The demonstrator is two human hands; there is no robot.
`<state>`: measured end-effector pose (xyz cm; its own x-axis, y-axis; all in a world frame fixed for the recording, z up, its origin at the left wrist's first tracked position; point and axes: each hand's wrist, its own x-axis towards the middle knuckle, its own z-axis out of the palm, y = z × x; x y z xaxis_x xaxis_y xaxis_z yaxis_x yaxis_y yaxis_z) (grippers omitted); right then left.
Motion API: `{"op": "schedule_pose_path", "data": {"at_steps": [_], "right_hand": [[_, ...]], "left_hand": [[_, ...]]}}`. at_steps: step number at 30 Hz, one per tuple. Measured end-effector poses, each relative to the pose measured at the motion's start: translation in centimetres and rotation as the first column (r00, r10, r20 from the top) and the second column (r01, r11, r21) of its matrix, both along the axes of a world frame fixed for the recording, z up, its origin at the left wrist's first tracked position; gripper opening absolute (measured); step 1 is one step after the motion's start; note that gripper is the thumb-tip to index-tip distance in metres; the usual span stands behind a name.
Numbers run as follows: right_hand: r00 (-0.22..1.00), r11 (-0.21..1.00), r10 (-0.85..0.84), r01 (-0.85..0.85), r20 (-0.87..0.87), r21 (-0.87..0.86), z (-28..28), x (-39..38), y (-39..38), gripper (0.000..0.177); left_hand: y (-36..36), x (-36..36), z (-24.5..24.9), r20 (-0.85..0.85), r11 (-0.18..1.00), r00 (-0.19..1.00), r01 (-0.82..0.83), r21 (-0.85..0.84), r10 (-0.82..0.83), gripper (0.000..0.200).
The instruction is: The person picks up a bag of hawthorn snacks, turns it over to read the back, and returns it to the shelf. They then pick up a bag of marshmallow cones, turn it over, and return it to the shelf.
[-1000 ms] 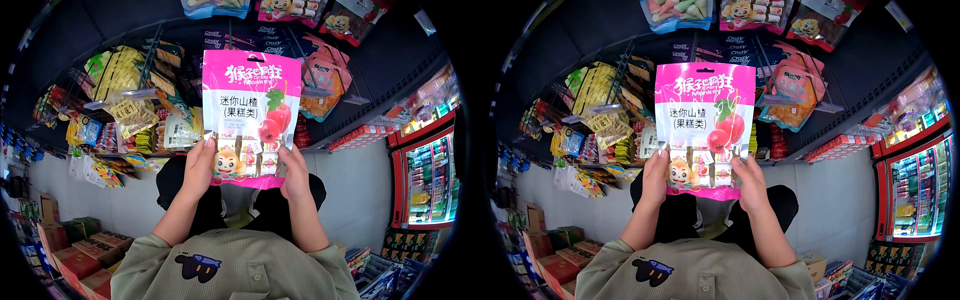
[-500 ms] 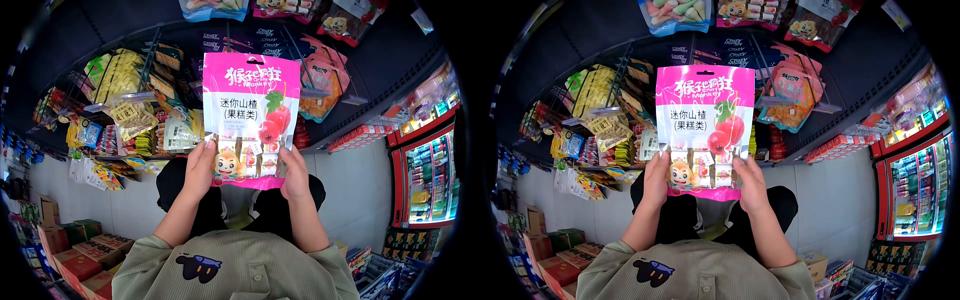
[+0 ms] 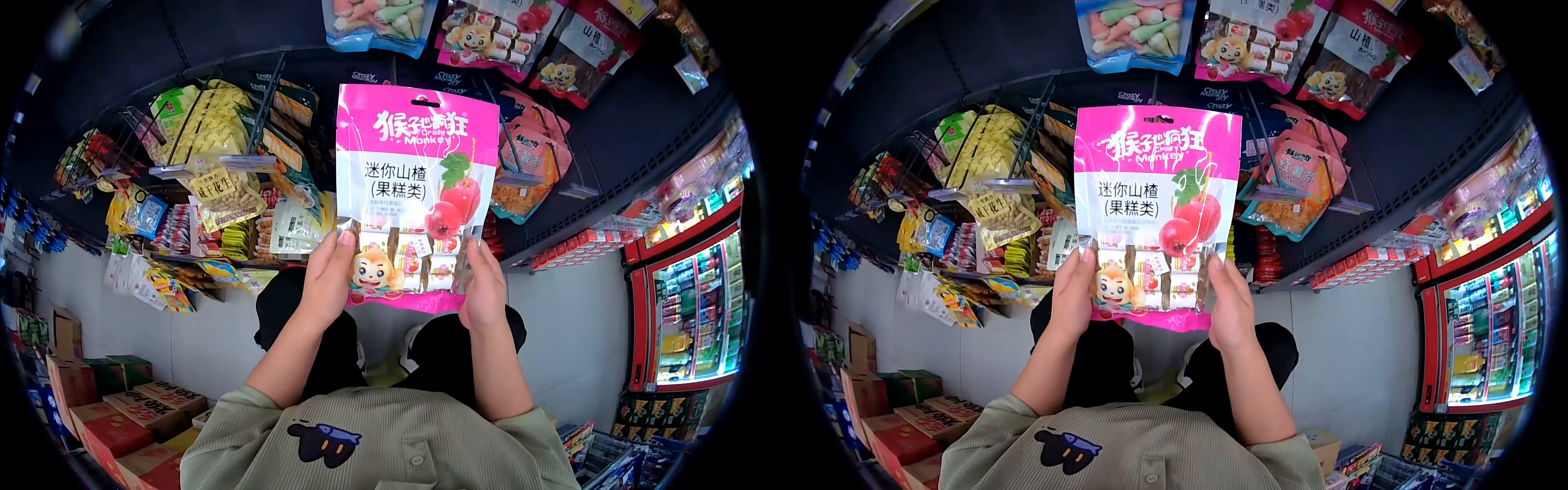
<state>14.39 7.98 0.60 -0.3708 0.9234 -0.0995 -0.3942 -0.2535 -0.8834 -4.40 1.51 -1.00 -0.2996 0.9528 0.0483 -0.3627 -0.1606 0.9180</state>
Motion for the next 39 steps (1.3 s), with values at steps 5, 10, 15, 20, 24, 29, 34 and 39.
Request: {"op": "schedule_pose_path", "data": {"at_steps": [5, 10, 15, 20, 24, 29, 34, 39], "right_hand": [[1.000, 0.995, -0.008, 0.009, -0.009, 0.097, 1.9, -1.0, 0.9, 0.037], [1.000, 0.990, -0.006, 0.010, -0.028, 0.142, 2.9, -1.6, 1.6, 0.038], [0.999, 0.981, 0.017, -0.012, -0.027, 0.191, 3.9, -1.6, 1.4, 0.039], [0.999, 0.976, 0.039, -0.032, -0.028, 0.217, 3.6, -1.1, 1.2, 0.045], [0.999, 0.978, 0.011, -0.019, 0.037, 0.210, 3.7, -0.6, 1.2, 0.051], [0.999, 0.978, -0.012, 0.005, 0.030, 0.210, 3.5, 1.2, 1.4, 0.048], [0.995, 0.980, -0.001, 0.021, -0.101, 0.197, 2.8, 2.5, 1.6, 0.045], [0.995, 0.977, -0.010, 0.031, -0.100, 0.210, 2.1, 3.9, 1.7, 0.045]], "left_hand": [[1.0, -0.5, 1.8, -0.058, 0.998, 0.997, -0.045, 0.032, 0.047, 0.034], [1.9, -1.5, 2.7, -0.087, 0.990, 0.994, -0.057, 0.127, 0.068, 0.034], [2.1, -1.4, 3.7, -0.120, 0.989, 0.990, -0.057, 0.135, 0.073, 0.035], [2.0, -0.9, 4.3, -0.146, 0.989, 0.985, -0.068, 0.134, 0.087, 0.036], [2.4, -0.5, 4.0, -0.167, 0.988, 0.983, -0.050, 0.147, 0.075, 0.036], [2.9, 1.0, 4.3, -0.225, 0.989, 0.971, -0.043, 0.144, 0.075, 0.035], [3.4, 2.7, 5.0, -0.263, 0.988, 0.962, -0.030, 0.154, 0.070, 0.034], [3.7, 3.6, 4.9, -0.274, 0.990, 0.961, -0.004, 0.142, 0.044, 0.033]]}}
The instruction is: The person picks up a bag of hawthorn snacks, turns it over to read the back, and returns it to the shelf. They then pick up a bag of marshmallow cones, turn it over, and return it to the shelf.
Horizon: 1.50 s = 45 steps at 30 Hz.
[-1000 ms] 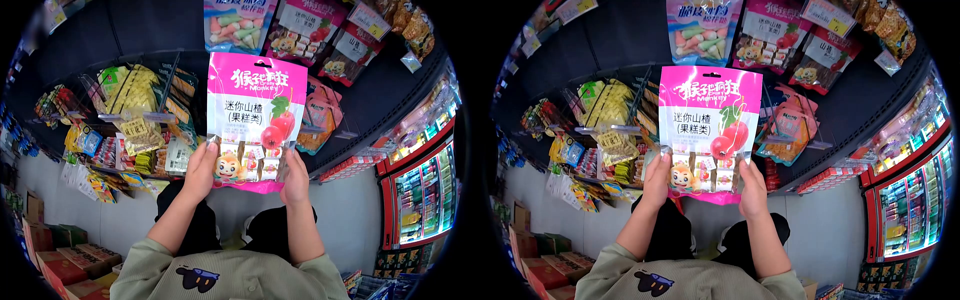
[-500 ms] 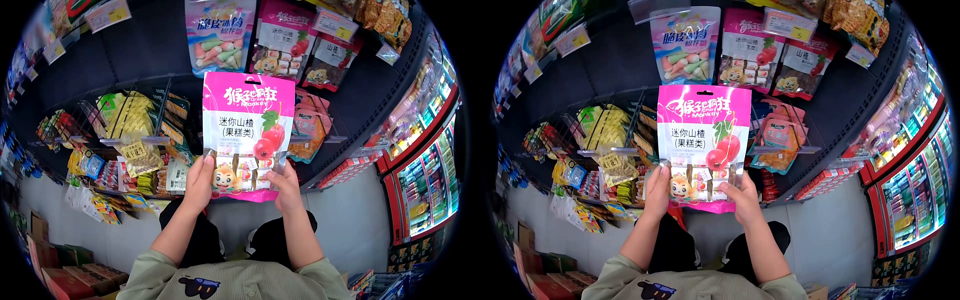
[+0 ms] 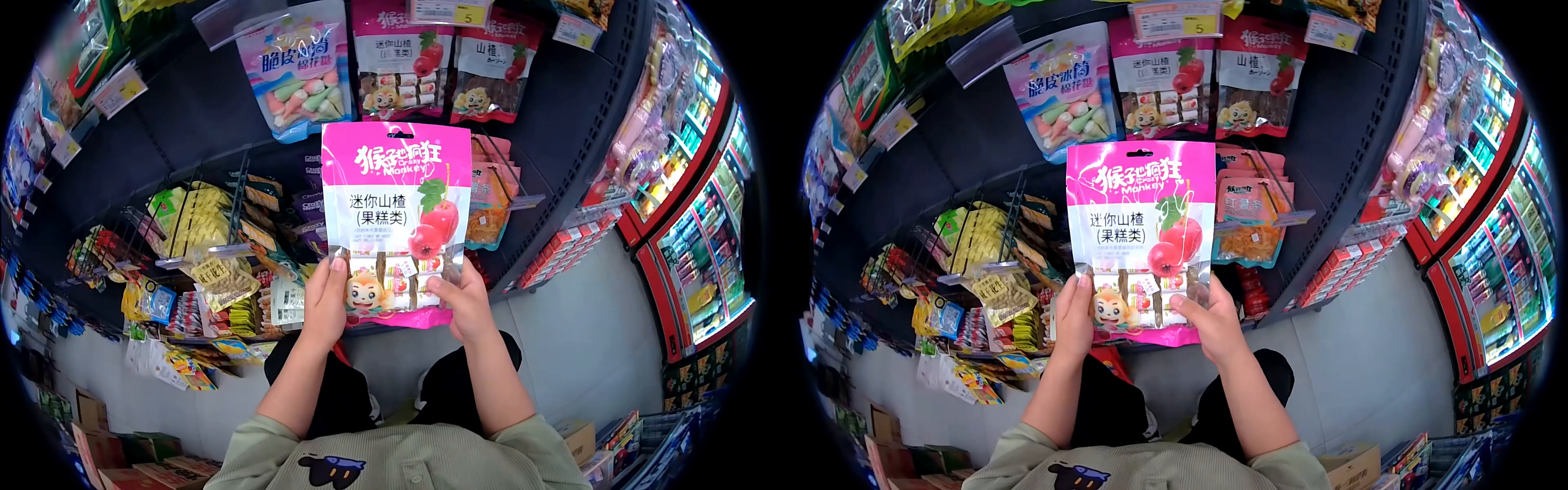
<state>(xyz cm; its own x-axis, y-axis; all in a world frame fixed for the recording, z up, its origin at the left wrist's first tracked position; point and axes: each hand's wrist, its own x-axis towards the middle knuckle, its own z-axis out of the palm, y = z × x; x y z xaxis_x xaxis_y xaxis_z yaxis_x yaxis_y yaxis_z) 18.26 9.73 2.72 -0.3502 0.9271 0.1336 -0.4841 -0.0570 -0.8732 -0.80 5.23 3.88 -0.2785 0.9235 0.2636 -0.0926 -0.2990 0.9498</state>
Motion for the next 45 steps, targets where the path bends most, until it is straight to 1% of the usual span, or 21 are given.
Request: {"op": "schedule_pose_path", "data": {"at_steps": [3, 6, 9, 10, 11, 15, 19, 20, 21, 22, 23, 25, 27, 29, 31, 33, 34, 37, 39, 42, 45], "right_hand": [[1.000, 1.000, -0.010, 0.010, -0.008, 0.000, -0.2, 0.6, -0.1, 0.046], [0.998, 0.999, -0.054, 0.054, -0.013, 0.002, -0.2, 1.1, -0.1, 0.046], [0.993, 0.992, -0.121, 0.121, -0.005, 0.031, 0.1, 1.5, -0.2, 0.046], [0.988, 0.987, -0.151, 0.150, 0.009, 0.051, 0.2, 1.5, -0.3, 0.045], [0.989, 0.987, -0.150, 0.150, 0.006, 0.056, 0.4, 1.4, -0.4, 0.045], [0.965, 0.962, -0.232, 0.210, 0.119, 0.173, 1.6, 0.4, -1.7, 0.041], [0.953, 0.933, -0.262, 0.211, 0.151, 0.291, 1.7, -0.6, -2.7, 0.042], [0.939, 0.920, -0.293, 0.225, 0.179, 0.321, 1.7, -1.1, -3.1, 0.042], [0.923, 0.905, -0.323, 0.239, 0.207, 0.351, 1.6, -1.5, -3.5, 0.042], [0.930, 0.909, -0.309, 0.228, 0.197, 0.349, 1.4, -2.0, -3.8, 0.044], [0.930, 0.910, -0.306, 0.223, 0.202, 0.350, 1.4, -2.3, -4.1, 0.044], [0.796, 0.768, -0.487, 0.194, 0.360, 0.610, 1.7, -2.8, -4.7, 0.045], [0.828, 0.796, -0.437, 0.174, 0.351, 0.580, 2.1, -3.6, -5.1, 0.047], [0.787, 0.738, -0.484, 0.133, 0.382, 0.662, 2.0, -4.1, -5.2, 0.048], [0.762, 0.729, -0.486, 0.084, 0.428, 0.679, 2.8, -4.5, -5.7, 0.050], [0.704, 0.593, -0.576, 0.011, 0.415, 0.805, 3.1, -5.2, -5.9, 0.053], [0.695, 0.583, -0.577, -0.019, 0.429, 0.813, 3.0, -5.3, -6.0, 0.060], [0.689, 0.582, -0.553, -0.083, 0.468, 0.809, 3.4, -5.7, -6.2, 0.064], [0.690, 0.570, -0.545, -0.112, 0.476, 0.814, 3.5, -5.9, -6.3, 0.065], [0.690, 0.543, -0.539, -0.154, 0.483, 0.825, 3.9, -6.1, -6.6, 0.065], [0.700, 0.535, -0.528, -0.166, 0.481, 0.828, 3.9, -6.2, -6.8, 0.064]], "left_hand": [[0.1, 0.3, 0.1, 0.003, 0.998, 0.999, 0.039, -0.054, -0.039, 0.032], [0.4, 0.6, 0.1, -0.049, 0.999, 0.998, 0.046, -0.005, -0.046, 0.028], [-0.3, 1.3, 0.3, -0.054, 1.000, 0.998, 0.013, 0.022, -0.011, 0.033], [-0.6, 1.4, 0.1, -0.275, 0.992, 0.957, -0.070, 0.104, 0.096, 0.037], [-0.9, 1.4, 0.0, -0.470, 0.971, 0.856, -0.132, 0.201, 0.214, 0.042], [-2.9, 3.4, 1.5, -0.562, 0.985, 0.823, 0.025, 0.171, 0.077, 0.047], [-3.3, 4.2, 1.6, -0.490, 0.989, 0.866, 0.142, 0.046, -0.102, 0.058], [-3.3, 4.2, 1.3, -0.486, 0.989, 0.868, 0.138, 0.049, -0.097, 0.058], [-3.2, 4.3, 0.8, -0.414, 0.986, 0.903, 0.155, 0.065, -0.115, 0.062], [-3.3, 4.4, 0.5, -0.338, 0.982, 0.932, 0.171, 0.081, -0.135, 0.066], [-3.5, 4.4, 0.4, -0.332, 0.982, 0.934, 0.168, 0.082, -0.132, 0.066], [-3.8, 4.5, 0.3, -0.242, 0.975, 0.958, 0.186, 0.120, -0.153, 0.074], [-4.2, 4.3, 0.4, -0.166, 0.973, 0.971, 0.193, 0.129, -0.171, 0.080], [-4.5, 3.9, 0.4, -0.141, 0.976, 0.974, 0.193, 0.099, -0.178, 0.085], [-4.4, 3.3, -0.5, -0.135, 0.980, 0.981, 0.159, 0.116, -0.143, 0.085], [-4.4, 2.8, -0.7, 0.016, 0.973, 0.985, 0.167, 0.161, -0.172, 0.083], [-4.7, 2.6, -0.4, 0.058, 0.972, 0.982, 0.170, 0.162, -0.182, 0.079], [-4.9, 1.6, -0.6, 0.142, 0.974, 0.973, 0.161, 0.158, -0.184, 0.075], [-5.1, 1.2, -0.5, 0.134, 0.976, 0.976, 0.147, 0.164, -0.169, 0.068], [-5.5, 0.7, -0.6, 0.304, 0.977, 0.931, 0.171, 0.127, -0.202, 0.052], [-5.6, 0.4, -0.9, 0.367, 0.984, 0.913, 0.161, 0.080, -0.179, 0.051]]}}
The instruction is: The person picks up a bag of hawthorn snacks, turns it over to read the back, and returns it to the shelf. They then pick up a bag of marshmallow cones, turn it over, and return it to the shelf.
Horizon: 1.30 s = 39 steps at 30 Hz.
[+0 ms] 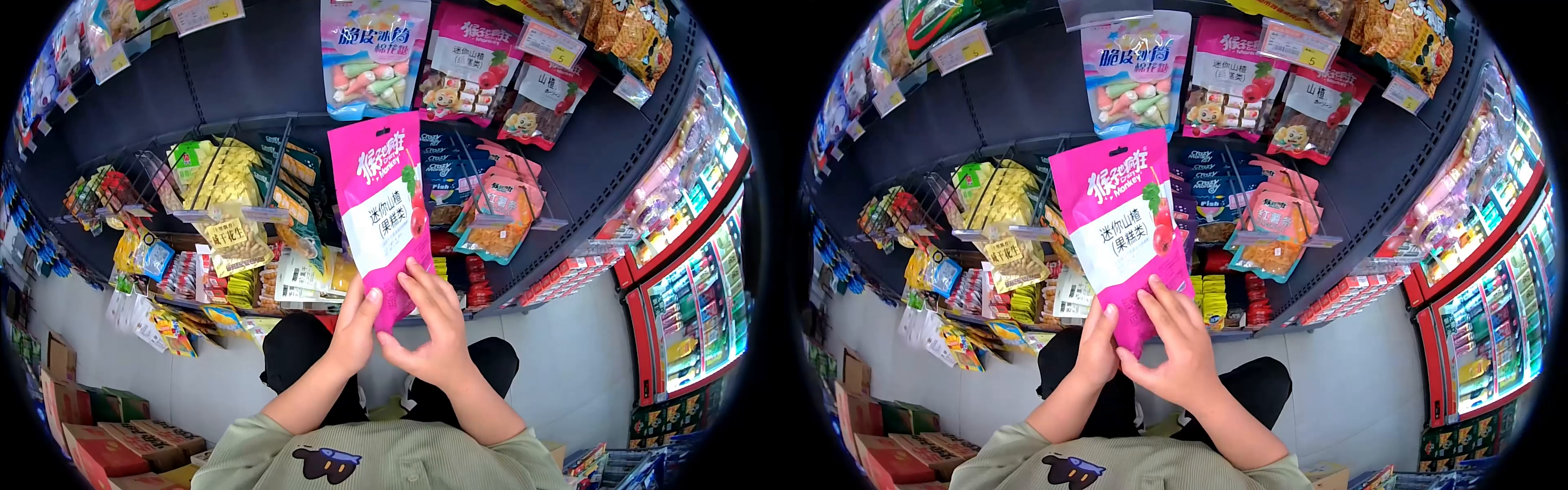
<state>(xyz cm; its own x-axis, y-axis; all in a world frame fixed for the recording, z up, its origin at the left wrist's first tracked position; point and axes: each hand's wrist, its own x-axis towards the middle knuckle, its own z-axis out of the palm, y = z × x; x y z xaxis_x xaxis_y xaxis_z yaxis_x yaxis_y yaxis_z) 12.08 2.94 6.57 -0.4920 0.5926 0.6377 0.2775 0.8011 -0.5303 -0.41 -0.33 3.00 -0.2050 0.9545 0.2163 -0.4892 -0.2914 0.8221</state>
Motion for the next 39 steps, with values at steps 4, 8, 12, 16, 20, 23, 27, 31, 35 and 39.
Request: {"op": "schedule_pose_path", "data": {"at_steps": [4, 8, 12, 16, 20, 23, 27, 31, 35, 39], "right_hand": [[1.000, 1.000, 0.010, -0.009, -0.023, 0.026, -0.5, 0.2, 0.2, 0.055], [1.000, 1.000, 0.012, -0.011, -0.023, 0.029, -0.4, 0.6, 0.2, 0.048], [0.999, 0.999, 0.033, -0.032, -0.043, 0.022, -0.8, 1.4, 0.4, 0.040], [0.996, 0.995, -0.054, 0.060, -0.077, 0.083, -0.8, 2.7, 1.2, 0.035], [0.968, 0.971, -0.209, 0.222, -0.139, 0.090, -1.1, 4.4, 2.3, 0.035], [0.953, 0.976, -0.217, 0.207, -0.210, -0.068, -2.0, 5.1, 2.8, 0.039], [0.899, 0.912, -0.150, -0.035, -0.411, -0.410, -3.6, 5.6, 3.3, 0.040], [0.796, 0.791, -0.079, -0.316, -0.600, -0.524, -3.7, 5.7, 3.5, 0.037], [0.787, 0.722, -0.121, -0.348, -0.604, -0.598, -3.4, 5.7, 3.2, 0.032], [0.779, 0.653, -0.130, -0.399, -0.614, -0.644, -3.8, 5.5, 3.1, 0.027]], "left_hand": [[0.0, -0.3, -0.4, 0.053, 1.000, 0.999, -0.001, -0.024, 0.003, 0.048], [0.2, -0.7, -1.2, 0.153, 0.997, 0.988, 0.036, -0.068, -0.025, 0.047], [0.5, -0.5, -1.3, 0.257, 0.996, 0.966, 0.006, -0.085, 0.016, 0.047], [0.6, -0.6, -1.0, 0.257, 0.989, 0.962, -0.063, -0.132, 0.096, 0.048], [0.8, -0.8, -1.4, 0.275, 0.994, 0.959, -0.034, -0.106, 0.062, 0.047], [0.8, -1.0, -1.8, 0.241, 0.994, 0.970, -0.020, -0.105, 0.045, 0.047], [0.7, -0.9, -1.7, 0.221, 0.994, 0.975, 0.007, -0.105, 0.016, 0.046], [0.6, -0.7, -1.7, 0.218, 0.993, 0.976, 0.032, -0.111, -0.007, 0.045], [0.6, -0.5, -1.8, 0.184, 0.991, 0.982, -0.011, -0.137, 0.036, 0.047], [0.4, -1.1, -2.2, 0.188, 0.991, 0.982, -0.005, -0.131, 0.029, 0.044]]}}
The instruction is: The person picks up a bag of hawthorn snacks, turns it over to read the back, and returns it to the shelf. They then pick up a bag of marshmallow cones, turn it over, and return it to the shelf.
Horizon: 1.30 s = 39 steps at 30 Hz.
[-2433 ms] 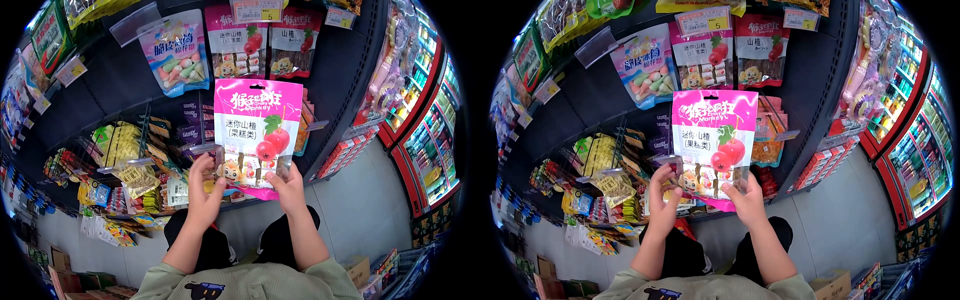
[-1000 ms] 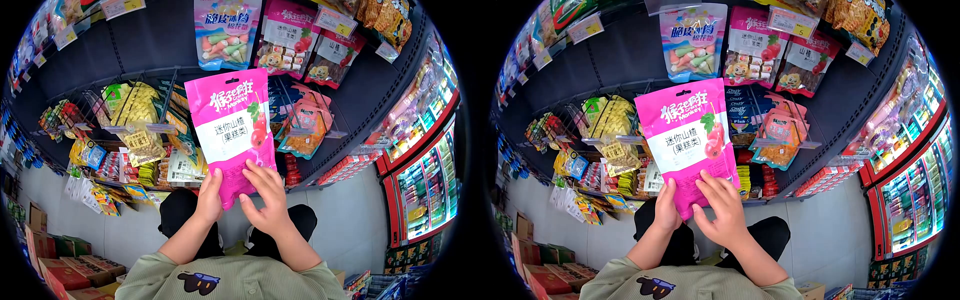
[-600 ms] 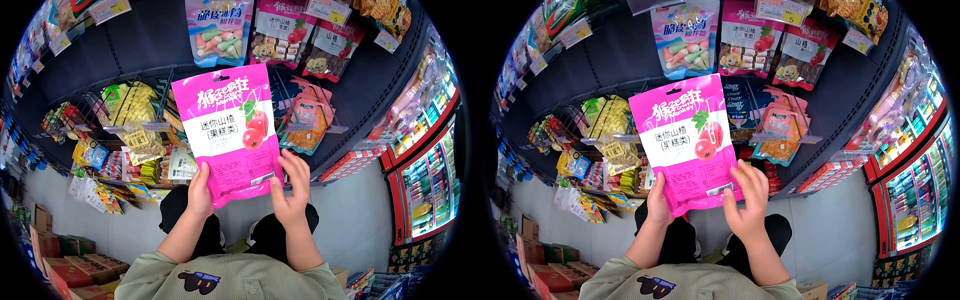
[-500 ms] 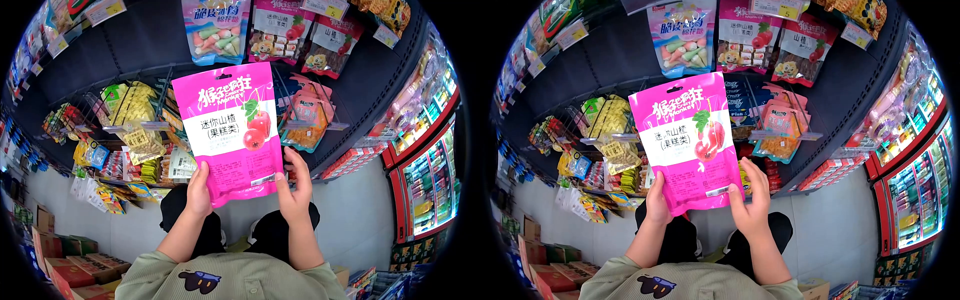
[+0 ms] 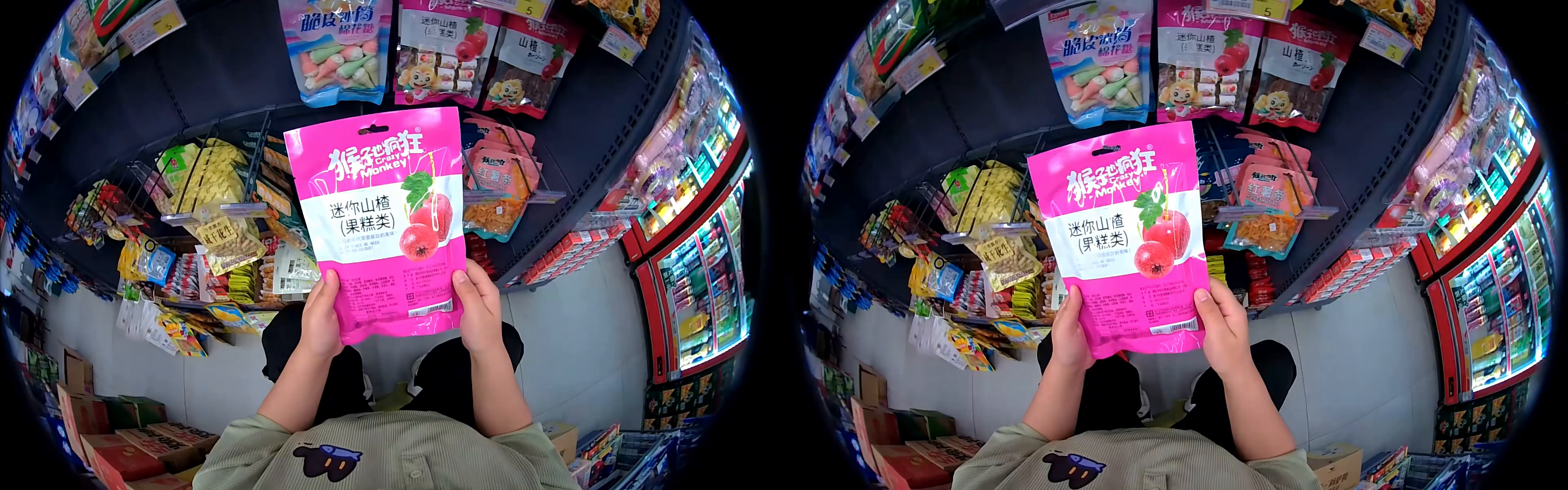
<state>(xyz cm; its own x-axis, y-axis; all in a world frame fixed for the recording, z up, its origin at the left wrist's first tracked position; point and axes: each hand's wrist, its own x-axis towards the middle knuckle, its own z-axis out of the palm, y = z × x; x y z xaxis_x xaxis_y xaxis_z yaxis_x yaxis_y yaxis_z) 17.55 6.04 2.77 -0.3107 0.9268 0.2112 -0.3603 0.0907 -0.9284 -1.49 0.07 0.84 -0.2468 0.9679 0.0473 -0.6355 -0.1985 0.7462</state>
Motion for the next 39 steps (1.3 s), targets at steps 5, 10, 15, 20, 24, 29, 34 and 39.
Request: {"op": "schedule_pose_path", "data": {"at_steps": [5, 10, 15, 20, 24, 29, 34, 39], "right_hand": [[0.999, 0.998, 0.045, -0.045, -0.003, -0.049, 0.2, -0.8, -0.2, 0.026], [0.998, 0.996, 0.056, -0.057, -0.009, -0.074, 0.0, -1.8, -0.2, 0.026], [0.998, 0.995, 0.063, -0.061, 0.014, -0.080, 0.1, -2.8, -0.3, 0.027], [0.998, 0.992, 0.071, -0.070, 0.003, -0.104, 0.4, -3.7, -0.6, 0.028], [0.998, 0.993, 0.060, -0.058, 0.016, -0.103, 0.2, -3.9, -0.5, 0.027], [0.997, 0.993, 0.077, -0.075, 0.011, -0.092, 0.3, -3.8, -0.5, 0.027], [0.998, 0.993, 0.066, -0.066, 0.004, -0.096, 0.2, -3.4, -0.5, 0.027], [0.998, 0.994, 0.063, -0.064, -0.017, -0.084, 0.3, -2.6, -0.4, 0.027]], "left_hand": [[-0.5, -0.9, -0.2, 0.000, 1.000, 1.000, 0.015, -0.004, -0.015, 0.044], [-0.7, -1.8, 0.2, 0.040, 1.000, 0.999, 0.005, 0.003, -0.005, 0.045], [-0.9, -2.9, -0.2, 0.056, 1.000, 0.998, 0.009, 0.014, -0.010, 0.046], [-1.1, -3.5, -0.4, 0.072, 0.998, 0.996, 0.043, 0.036, -0.046, 0.046], [-1.2, -3.6, -0.4, 0.086, 0.999, 0.996, 0.029, 0.029, -0.031, 0.046], [-1.2, -3.6, -0.5, 0.090, 0.999, 0.995, 0.029, 0.030, -0.032, 0.046], [-1.1, -3.2, -0.3, 0.071, 0.999, 0.997, 0.039, 0.031, -0.041, 0.047], [-0.8, -2.6, -0.1, 0.049, 0.998, 0.997, 0.059, 0.032, -0.060, 0.047]]}}
